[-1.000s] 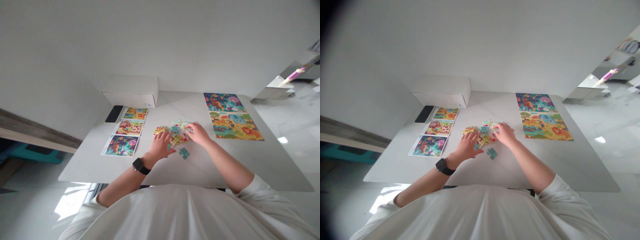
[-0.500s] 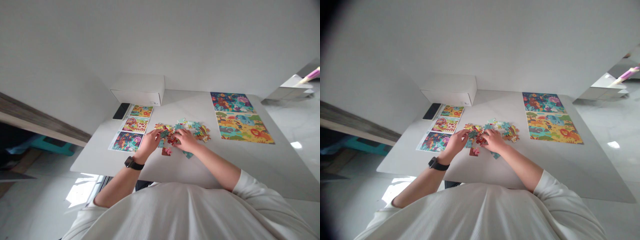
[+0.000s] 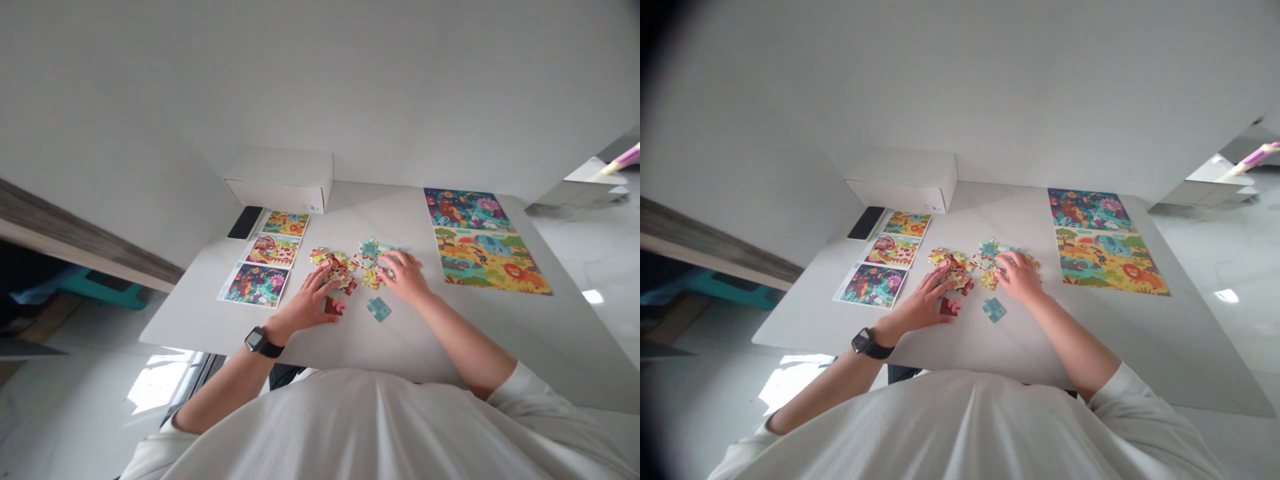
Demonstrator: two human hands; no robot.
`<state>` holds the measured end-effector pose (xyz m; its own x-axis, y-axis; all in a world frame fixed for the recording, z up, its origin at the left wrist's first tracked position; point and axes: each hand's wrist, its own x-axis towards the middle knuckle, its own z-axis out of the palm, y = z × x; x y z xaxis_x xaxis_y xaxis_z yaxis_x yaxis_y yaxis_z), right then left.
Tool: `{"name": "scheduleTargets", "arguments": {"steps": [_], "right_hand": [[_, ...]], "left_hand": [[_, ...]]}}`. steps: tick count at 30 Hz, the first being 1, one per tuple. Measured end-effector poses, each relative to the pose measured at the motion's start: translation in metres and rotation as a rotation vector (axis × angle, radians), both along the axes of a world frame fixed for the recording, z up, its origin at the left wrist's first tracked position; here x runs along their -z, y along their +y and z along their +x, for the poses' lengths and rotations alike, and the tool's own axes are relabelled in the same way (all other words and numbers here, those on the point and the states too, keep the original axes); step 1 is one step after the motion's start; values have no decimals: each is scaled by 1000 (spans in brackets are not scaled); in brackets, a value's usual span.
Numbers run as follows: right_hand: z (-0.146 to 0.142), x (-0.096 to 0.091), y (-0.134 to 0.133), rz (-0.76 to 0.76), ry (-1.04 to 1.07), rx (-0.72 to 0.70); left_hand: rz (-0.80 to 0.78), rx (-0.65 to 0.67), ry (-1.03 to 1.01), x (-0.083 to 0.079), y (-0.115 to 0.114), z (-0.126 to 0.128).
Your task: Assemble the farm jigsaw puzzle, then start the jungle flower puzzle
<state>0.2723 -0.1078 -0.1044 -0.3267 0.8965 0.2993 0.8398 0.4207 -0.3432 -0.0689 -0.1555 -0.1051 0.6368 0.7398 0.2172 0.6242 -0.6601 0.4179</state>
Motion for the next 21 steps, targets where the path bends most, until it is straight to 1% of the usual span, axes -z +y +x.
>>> {"name": "scheduleTargets", "arguments": {"steps": [3, 5, 7, 9, 10, 11, 13, 15, 16, 18, 19, 21], "right_hand": [[22, 11, 9, 11, 17, 194], [27, 19, 12, -13, 6, 241], [26, 25, 13, -44, 33, 191], [25, 27, 12, -99, 123, 78], [26, 26, 12, -125, 180, 35], [27, 25, 12, -138, 232, 22], [31, 19, 16, -112, 286, 94], [31, 13, 23, -67, 258, 189], [28, 9, 28, -60, 219, 208], [16, 3, 36, -82, 110, 187], [7, 1, 40, -98, 50, 178], [-11, -3, 46, -146, -46, 193]], "left_hand": [[13, -2, -10, 7, 4, 18], [24, 10, -27, 9, 8, 30], [23, 56, -44, 8, 12, 38], [22, 72, -71, 5, 19, 37], [30, 44, -89, 4, 22, 34], [46, -11, -108, 4, 27, 29], [88, -175, -145, 6, 38, 18], [106, -338, -169, 14, 50, 8], [98, -394, -172, 18, 56, 5], [64, -444, -163, 25, 65, 3], [43, -435, -157, 27, 68, 5], [-7, -360, -163, 27, 70, 11]]}}
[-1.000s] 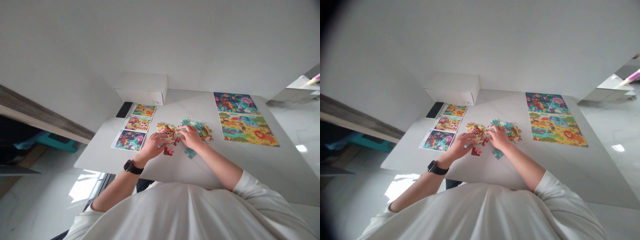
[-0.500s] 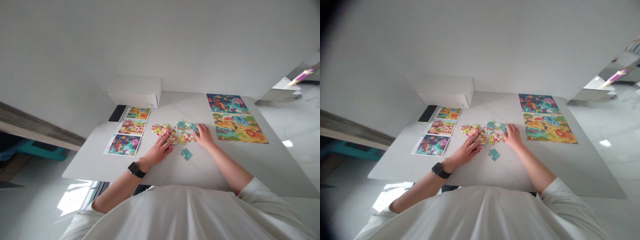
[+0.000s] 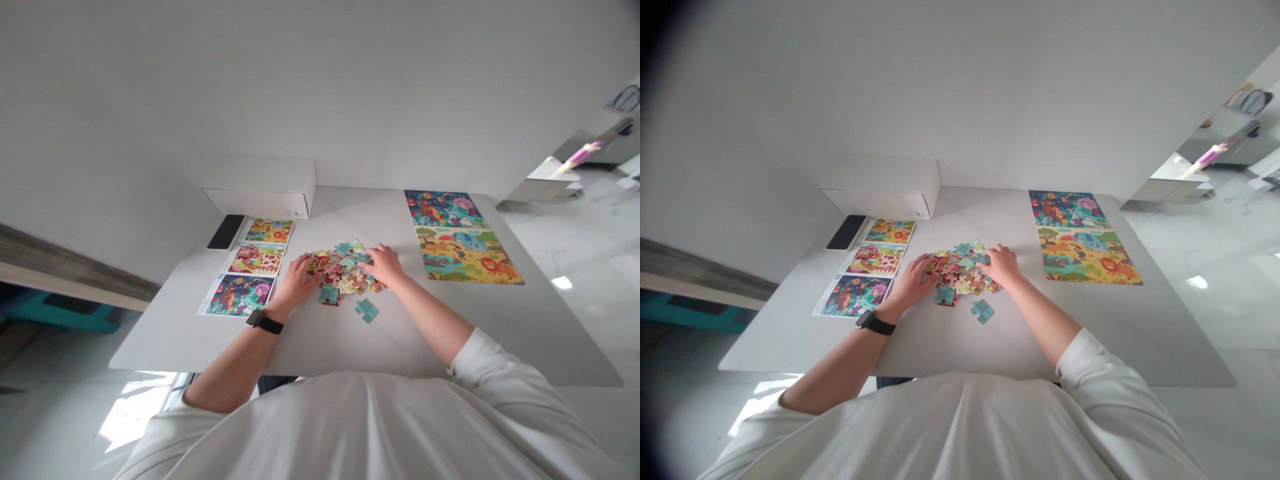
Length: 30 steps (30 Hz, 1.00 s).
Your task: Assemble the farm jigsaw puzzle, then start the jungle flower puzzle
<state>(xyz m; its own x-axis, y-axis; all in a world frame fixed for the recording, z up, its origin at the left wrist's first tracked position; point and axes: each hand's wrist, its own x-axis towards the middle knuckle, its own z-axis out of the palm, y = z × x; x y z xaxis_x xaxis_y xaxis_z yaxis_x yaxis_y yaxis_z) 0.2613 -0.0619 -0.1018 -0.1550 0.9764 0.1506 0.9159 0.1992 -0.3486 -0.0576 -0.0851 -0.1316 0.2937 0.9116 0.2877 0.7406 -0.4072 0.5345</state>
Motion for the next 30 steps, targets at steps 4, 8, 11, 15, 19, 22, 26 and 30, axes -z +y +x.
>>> {"name": "scheduleTargets", "arguments": {"steps": [4, 8, 11, 15, 19, 22, 26, 30], "right_hand": [[-15, -6, 5, -69, 37, 49], [3, -11, -1, 58, 273, 5], [20, -7, -15, 180, 302, -134], [33, 4, -38, 151, 220, -345], [45, 13, -57, 191, 223, -231], [56, 21, -72, 192, 235, -151], [65, 33, -91, 196, 233, -106], [63, 34, -97, 195, 220, -93]], "left_hand": [[-66, 185, -103, -10, -6, 8], [-53, 219, -137, -9, -12, 3], [-4, 209, -94, -6, -10, 3], [25, 134, 11, -15, 12, 26], [-12, 50, 137, -34, 49, 70], [-100, 85, 302, -44, 72, 98], [-194, 78, 338, -53, 90, 105], [-206, -25, 206, -64, 95, 88]]}}
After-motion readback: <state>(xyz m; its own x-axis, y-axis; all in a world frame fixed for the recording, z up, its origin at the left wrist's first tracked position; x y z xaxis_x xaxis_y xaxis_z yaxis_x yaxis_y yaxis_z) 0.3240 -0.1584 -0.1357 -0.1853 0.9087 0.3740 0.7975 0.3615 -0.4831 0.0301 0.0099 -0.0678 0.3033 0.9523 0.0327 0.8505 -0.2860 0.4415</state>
